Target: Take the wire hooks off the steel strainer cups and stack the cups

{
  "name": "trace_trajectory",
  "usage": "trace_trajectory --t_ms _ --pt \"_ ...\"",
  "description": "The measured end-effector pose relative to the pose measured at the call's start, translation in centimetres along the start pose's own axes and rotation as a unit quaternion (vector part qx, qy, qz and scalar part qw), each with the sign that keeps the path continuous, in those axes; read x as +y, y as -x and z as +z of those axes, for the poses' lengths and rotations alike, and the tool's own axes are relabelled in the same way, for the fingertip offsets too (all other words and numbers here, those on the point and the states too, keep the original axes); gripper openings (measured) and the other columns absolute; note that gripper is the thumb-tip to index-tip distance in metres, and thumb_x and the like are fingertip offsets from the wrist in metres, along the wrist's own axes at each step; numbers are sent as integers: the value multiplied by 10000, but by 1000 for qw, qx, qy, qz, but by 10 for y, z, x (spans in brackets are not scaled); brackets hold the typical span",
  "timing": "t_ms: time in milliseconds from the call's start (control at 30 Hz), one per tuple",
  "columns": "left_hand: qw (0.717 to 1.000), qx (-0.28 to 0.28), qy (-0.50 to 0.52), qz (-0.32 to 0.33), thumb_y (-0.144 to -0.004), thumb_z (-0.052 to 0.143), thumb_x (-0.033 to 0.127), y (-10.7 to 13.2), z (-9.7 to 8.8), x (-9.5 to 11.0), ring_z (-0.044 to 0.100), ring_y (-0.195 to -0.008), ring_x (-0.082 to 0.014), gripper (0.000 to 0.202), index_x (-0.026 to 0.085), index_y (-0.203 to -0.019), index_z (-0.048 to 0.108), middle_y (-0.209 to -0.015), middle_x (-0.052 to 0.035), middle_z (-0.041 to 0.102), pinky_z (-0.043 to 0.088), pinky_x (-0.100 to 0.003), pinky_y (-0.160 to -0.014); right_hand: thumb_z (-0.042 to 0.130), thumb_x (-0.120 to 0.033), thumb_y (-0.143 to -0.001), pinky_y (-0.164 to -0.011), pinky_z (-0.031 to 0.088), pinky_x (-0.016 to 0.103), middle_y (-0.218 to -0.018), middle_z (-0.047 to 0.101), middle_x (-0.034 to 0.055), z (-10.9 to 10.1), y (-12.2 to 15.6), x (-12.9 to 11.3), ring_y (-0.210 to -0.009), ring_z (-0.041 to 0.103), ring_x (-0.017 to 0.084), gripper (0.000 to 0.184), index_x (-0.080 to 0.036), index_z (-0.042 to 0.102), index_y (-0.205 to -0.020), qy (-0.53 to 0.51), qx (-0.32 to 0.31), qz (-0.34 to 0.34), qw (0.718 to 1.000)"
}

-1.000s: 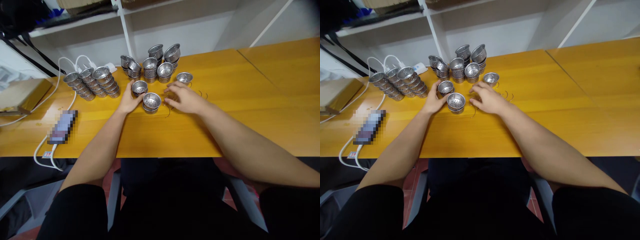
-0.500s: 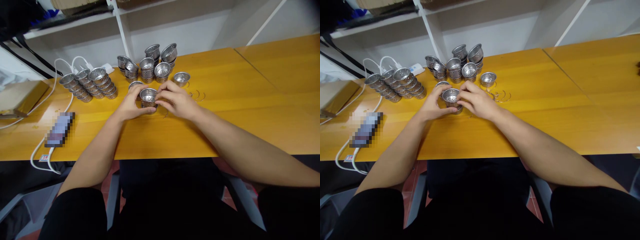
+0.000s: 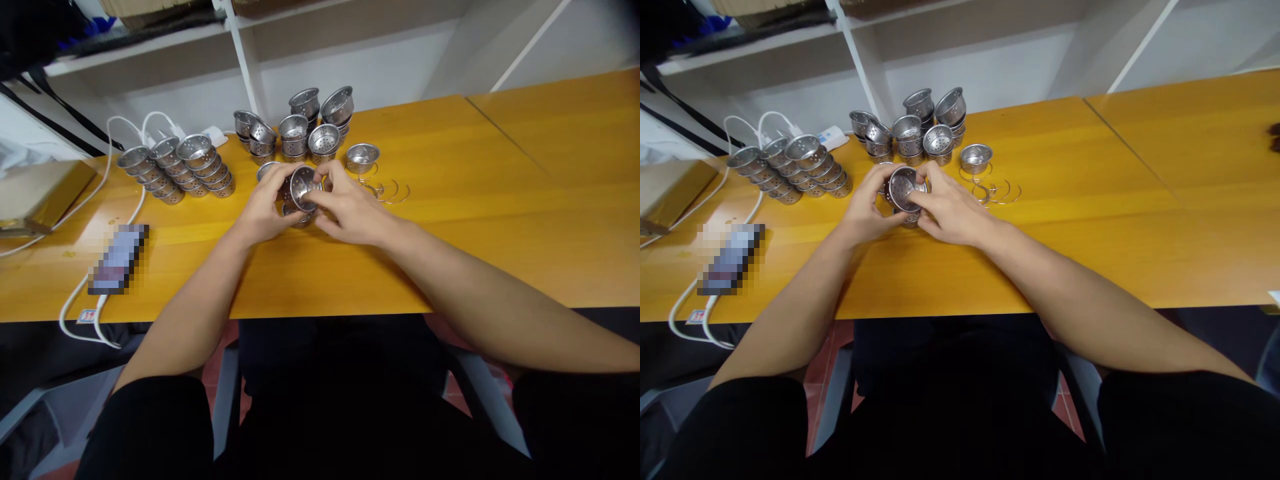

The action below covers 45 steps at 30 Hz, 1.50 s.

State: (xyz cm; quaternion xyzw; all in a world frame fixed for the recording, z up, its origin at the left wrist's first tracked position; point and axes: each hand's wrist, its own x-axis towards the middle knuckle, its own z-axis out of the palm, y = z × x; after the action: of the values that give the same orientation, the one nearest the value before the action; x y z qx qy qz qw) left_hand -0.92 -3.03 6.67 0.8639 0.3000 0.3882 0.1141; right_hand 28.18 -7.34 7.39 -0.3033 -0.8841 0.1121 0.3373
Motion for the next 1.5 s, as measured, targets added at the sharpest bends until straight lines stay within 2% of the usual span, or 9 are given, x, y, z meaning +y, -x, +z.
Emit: trace_trajectory --t_ms 100,200,367,533,800,1000,1133,1300,1500 --pt "1000 -1 -6 -7 -990 1032 686 0 -2 -3 752 -1652 -448 919 386 -1788 688 -1717 -128 788 646 -707 -1474 877 -417 -1160 -1313 681 851 -1716 656 198 -4 0 1 -1484 750 509 230 -306 874 -1361 -2 11 -1 1000" --pt "1000 1 -8 -10 -1022 1009 742 1 -3 -7 726 -1688 -450 936 412 -1828 667 -1730 -131 761 633 -694 -1492 848 -464 -1197 -1365 660 873 -1764 666 188 -7 -1 4 -1574 729 519 265 -335 878 -1427 -9 31 5 999" --pt "1000 0 8 -3 -1030 1014 823 3 -3 -10 700 -1720 -458 980 432 -1855 656 -1734 -137 742 592 -709 -1532 802 -636 -1262 -1460 608 815 -1736 737 167 -6 -3 14 -1682 690 506 321 -344 880 -1372 -38 47 -10 998" --pt "1000 -9 13 -4 -1008 1051 796 2 -3 -6 714 -1705 -461 986 434 -1843 674 -1733 -142 745 603 -730 -1526 764 -780 -1263 -1408 645 769 -1679 767 171 -7 -4 19 -1602 738 493 466 -324 859 -1274 -37 47 -17 998" --pt "1000 -22 6 4 -1004 1080 717 0 -7 -5 740 -1685 -456 954 400 -1814 688 -1750 -140 768 619 -719 -1518 764 -751 -1272 -1355 679 750 -1569 819 178 -9 -2 19 -1503 802 485 451 -309 846 -1226 -27 64 -31 997" --pt "1000 -25 -8 9 -1064 981 814 1 -11 -3 754 -1690 -433 921 372 -1812 675 -1782 -147 776 637 -668 -1493 836 -824 -1218 -1362 673 761 -1517 860 158 -6 -4 20 -1498 826 483 507 -318 866 -1225 -68 98 -37 992" --pt "1000 26 -9 -3 -1010 930 989 2 -10 -29 751 -1712 -448 1054 371 -1810 634 -1807 -154 766 619 -664 -1510 836 -894 -1192 -1381 656 765 -1551 864 140 -8 -4 23 -1554 815 491 561 -336 880 -1224 -89 109 -54 989" --pt "984 162 43 -61 -994 893 1050 8 -3 -88 768 -1709 -436 1108 428 -1828 511 -1795 -150 737 616 -686 -1498 923 -737 -1183 -1450 566 836 -1644 824 156 -15 0 46 -1654 737 546 391 -366 897 -1303 -53 122 25 991" --pt "968 202 78 -124 -874 968 1099 10 4 -121 797 -1655 -435 1121 398 -1691 655 -1720 -140 787 637 -716 -1474 978 -465 -1128 -1263 690 755 -1367 844 197 -18 5 76 -1355 850 506 229 -280 844 -1132 31 -15 121 992"
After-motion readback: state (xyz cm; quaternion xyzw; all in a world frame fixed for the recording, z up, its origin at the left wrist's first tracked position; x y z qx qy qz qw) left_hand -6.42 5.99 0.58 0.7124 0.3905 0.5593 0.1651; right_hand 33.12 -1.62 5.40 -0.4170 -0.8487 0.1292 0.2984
